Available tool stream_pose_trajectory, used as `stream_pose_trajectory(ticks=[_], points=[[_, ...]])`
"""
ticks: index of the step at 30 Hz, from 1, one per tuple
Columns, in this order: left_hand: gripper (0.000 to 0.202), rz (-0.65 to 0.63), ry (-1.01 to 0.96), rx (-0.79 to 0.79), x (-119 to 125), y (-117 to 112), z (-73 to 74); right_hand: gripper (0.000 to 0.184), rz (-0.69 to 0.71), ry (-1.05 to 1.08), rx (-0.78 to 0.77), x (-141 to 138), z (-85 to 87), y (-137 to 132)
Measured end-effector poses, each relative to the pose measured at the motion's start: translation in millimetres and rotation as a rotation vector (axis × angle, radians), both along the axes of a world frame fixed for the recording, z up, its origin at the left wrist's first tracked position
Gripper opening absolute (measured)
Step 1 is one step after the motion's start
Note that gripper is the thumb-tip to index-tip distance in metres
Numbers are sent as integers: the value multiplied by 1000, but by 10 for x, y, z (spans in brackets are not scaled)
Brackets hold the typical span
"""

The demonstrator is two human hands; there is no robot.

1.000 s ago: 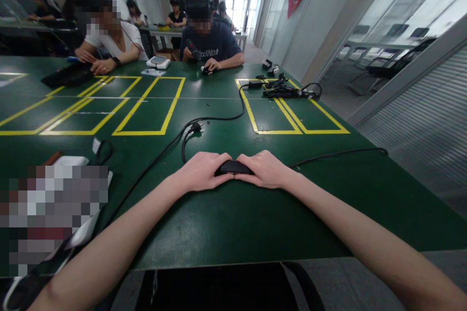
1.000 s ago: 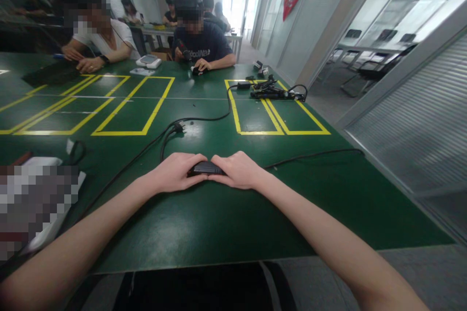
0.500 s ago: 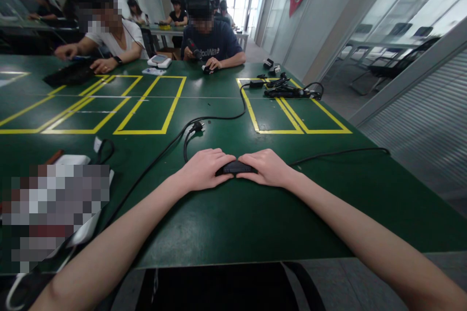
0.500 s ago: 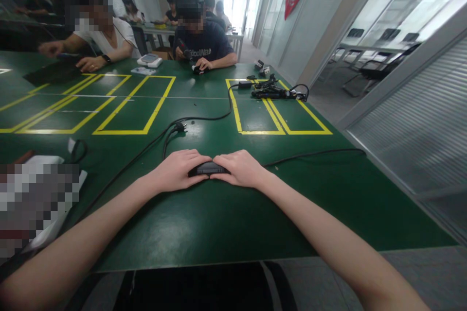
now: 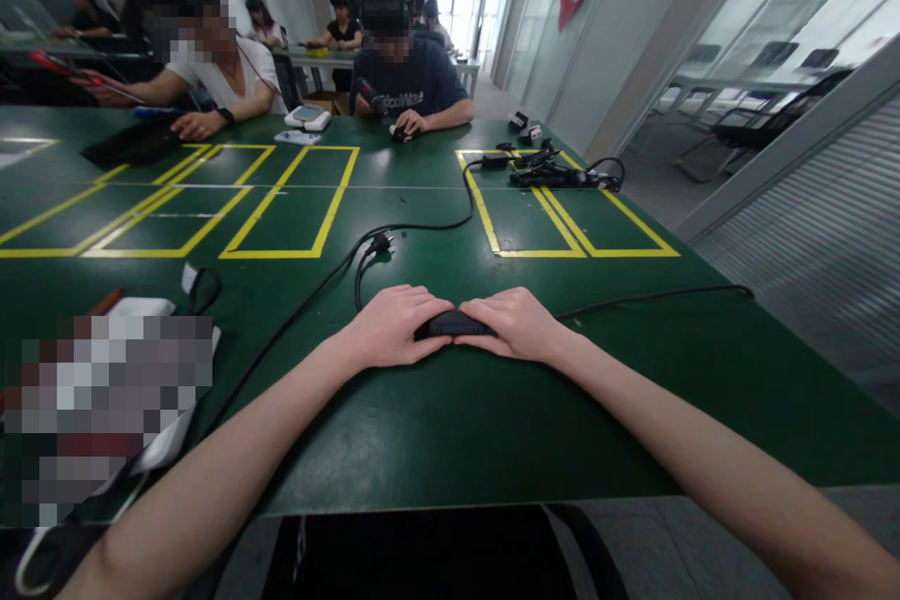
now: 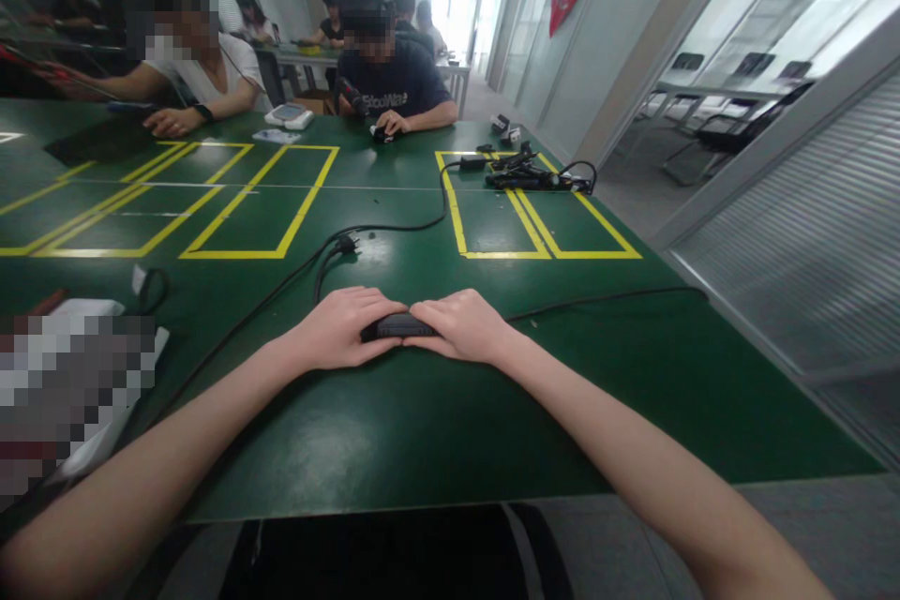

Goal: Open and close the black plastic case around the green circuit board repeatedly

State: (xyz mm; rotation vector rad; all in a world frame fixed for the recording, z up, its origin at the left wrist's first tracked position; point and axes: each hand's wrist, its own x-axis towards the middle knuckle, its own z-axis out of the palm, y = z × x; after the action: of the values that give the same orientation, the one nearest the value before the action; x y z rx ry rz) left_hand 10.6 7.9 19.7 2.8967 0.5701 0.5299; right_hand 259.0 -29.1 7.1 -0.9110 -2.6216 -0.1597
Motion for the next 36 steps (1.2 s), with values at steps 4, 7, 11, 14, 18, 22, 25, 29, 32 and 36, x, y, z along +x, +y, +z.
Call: stream_pose_trajectory(ticks=[4,7,11,14,18,22,25,29,32,36], points=[[26,21,28,-7,5,-15,13,42,-6,37,-46,4,17,-3],[26,22,51,12,4,-17,16,38,-14,116,-181,2,24,-17],[29,-6,72,73,6,-22,7,36,-26,331,-500,-3,54,-54],[30,-30,91,108,15,-33,-10,33,-72,453,-848,-5,95,-73],[32,-29,95,116,33,-31,-53,39,-84,527,-963,-22,112,-67],[36,4,-38,120,44,-15,-74,40,-109,602,-811,1,97,-2],[46,19,-143,184,34,-21,-54,45,-198,725,-716,136,127,89],[48,44,-195,215,14,-21,-50,50,-459,983,-572,492,213,231],[43,17,-203,166,15,7,-88,51,-614,1221,-312,829,249,324],[38,-20,-169,95,33,33,-135,49,-676,1354,-80,1316,223,395]])
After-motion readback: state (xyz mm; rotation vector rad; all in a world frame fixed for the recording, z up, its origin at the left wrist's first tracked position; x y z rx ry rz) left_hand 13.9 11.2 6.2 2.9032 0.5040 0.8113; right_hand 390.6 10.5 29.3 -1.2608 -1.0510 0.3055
